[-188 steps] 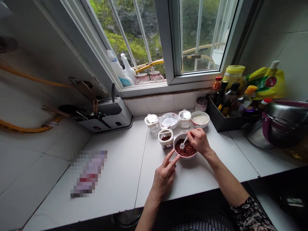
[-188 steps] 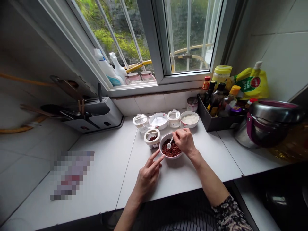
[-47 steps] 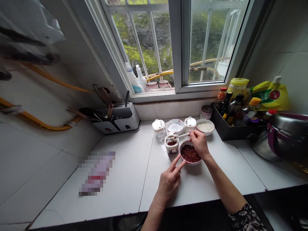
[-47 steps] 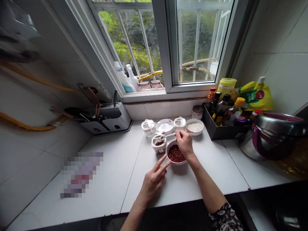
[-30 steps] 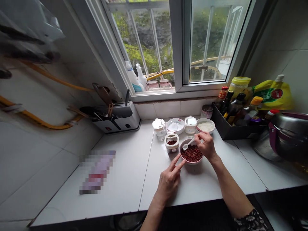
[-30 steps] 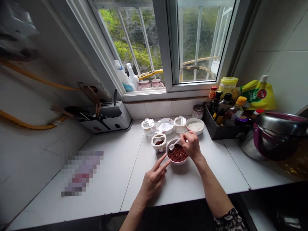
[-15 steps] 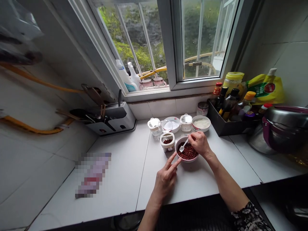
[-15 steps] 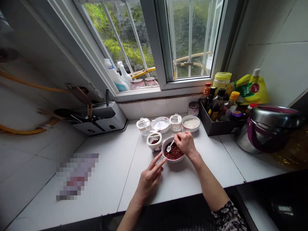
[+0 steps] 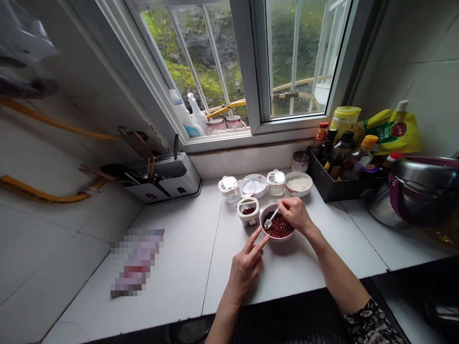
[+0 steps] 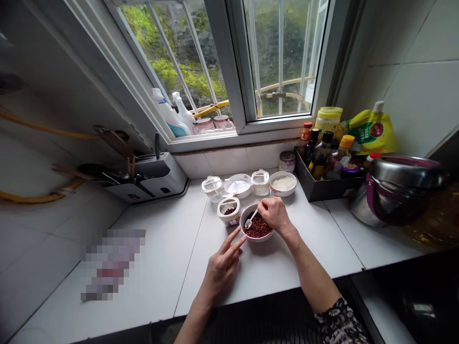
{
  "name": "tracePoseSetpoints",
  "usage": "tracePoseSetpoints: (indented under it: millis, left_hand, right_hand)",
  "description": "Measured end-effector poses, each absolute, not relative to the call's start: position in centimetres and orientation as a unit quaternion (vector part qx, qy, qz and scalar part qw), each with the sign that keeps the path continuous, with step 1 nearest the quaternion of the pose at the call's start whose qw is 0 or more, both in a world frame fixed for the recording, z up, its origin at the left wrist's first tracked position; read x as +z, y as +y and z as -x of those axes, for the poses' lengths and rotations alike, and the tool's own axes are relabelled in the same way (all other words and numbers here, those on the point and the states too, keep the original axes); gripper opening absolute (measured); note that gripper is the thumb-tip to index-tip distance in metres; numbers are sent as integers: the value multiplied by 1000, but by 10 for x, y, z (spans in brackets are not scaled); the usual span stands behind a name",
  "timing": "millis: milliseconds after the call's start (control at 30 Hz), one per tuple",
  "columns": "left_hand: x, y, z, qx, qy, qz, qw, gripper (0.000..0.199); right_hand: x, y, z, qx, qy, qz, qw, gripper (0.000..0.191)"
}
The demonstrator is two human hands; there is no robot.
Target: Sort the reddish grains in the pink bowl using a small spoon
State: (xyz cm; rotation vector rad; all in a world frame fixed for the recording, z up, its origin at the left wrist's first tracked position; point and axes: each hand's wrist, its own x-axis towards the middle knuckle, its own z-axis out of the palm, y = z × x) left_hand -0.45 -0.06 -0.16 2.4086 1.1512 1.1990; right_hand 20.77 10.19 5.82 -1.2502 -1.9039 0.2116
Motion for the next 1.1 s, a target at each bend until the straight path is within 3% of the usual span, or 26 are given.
tracePoseSetpoints:
  millis: [467, 900, 1100]
  left_hand:
    - [-2, 0, 4, 401, 395, -821, 95, 64]
    - [-4, 0, 3, 404, 398, -816, 112, 65]
    - [-4, 0, 3, 395, 406, -816, 115, 67]
  right_hand:
    - [63, 99, -206, 157, -708, 524, 447, 45]
    - [57, 106, -206, 251, -595, 552, 527, 48]
    - [62, 105, -189, 238, -602, 524, 553, 48]
